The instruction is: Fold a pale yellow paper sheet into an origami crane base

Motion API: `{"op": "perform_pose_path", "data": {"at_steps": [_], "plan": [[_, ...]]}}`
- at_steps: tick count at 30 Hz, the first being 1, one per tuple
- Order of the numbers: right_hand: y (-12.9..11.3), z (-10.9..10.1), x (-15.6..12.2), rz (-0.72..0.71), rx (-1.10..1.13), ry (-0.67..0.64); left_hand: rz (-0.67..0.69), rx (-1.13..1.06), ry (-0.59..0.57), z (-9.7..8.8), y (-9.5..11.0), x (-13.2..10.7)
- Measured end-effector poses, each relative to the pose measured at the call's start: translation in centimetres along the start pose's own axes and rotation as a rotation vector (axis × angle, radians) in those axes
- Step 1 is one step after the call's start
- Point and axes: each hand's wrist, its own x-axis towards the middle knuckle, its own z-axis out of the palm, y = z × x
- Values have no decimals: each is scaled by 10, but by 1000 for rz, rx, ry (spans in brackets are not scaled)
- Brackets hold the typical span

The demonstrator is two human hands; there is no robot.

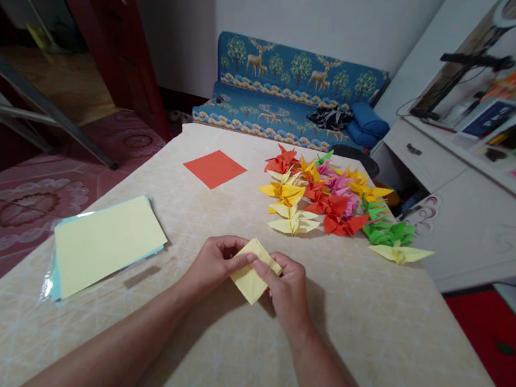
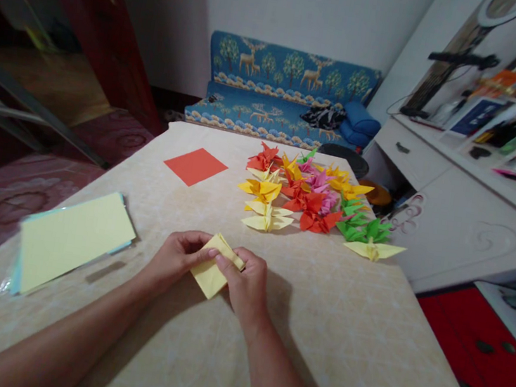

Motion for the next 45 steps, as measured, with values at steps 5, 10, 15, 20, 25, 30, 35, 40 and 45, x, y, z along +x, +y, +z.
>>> {"op": "perform_pose_path", "data": {"at_steps": [5, 10, 15, 20, 25, 30, 35, 40, 45], "plan": [[-1, -3, -2, 49, -55, -209, -98, -57, -57, -9, 5, -1], [-2, -2, -2, 51, -134, -244, -112, 6, 42, -8, 3, 0], [-1, 1, -2, 46, -164, -255, -32, 59, 117, -8, -4, 5], [5, 0, 3, 50, -100, -139, -1, 78, 78, -9, -2, 3], [5, -6, 7, 23, -84, 79, -35, 211, -70, -7, -2, 1], [0, -4, 5, -5, -24, 188, -71, 234, -32, -4, -5, 1], [-1, -4, 5, -2, -2, 306, -48, 231, -4, -3, -3, 0], [2, -6, 6, -7, 49, 320, -68, 127, -115, -2, -1, -2], [0, -4, 5, -59, 21, 336, -42, -3, -55, 1, 0, -5]]}}
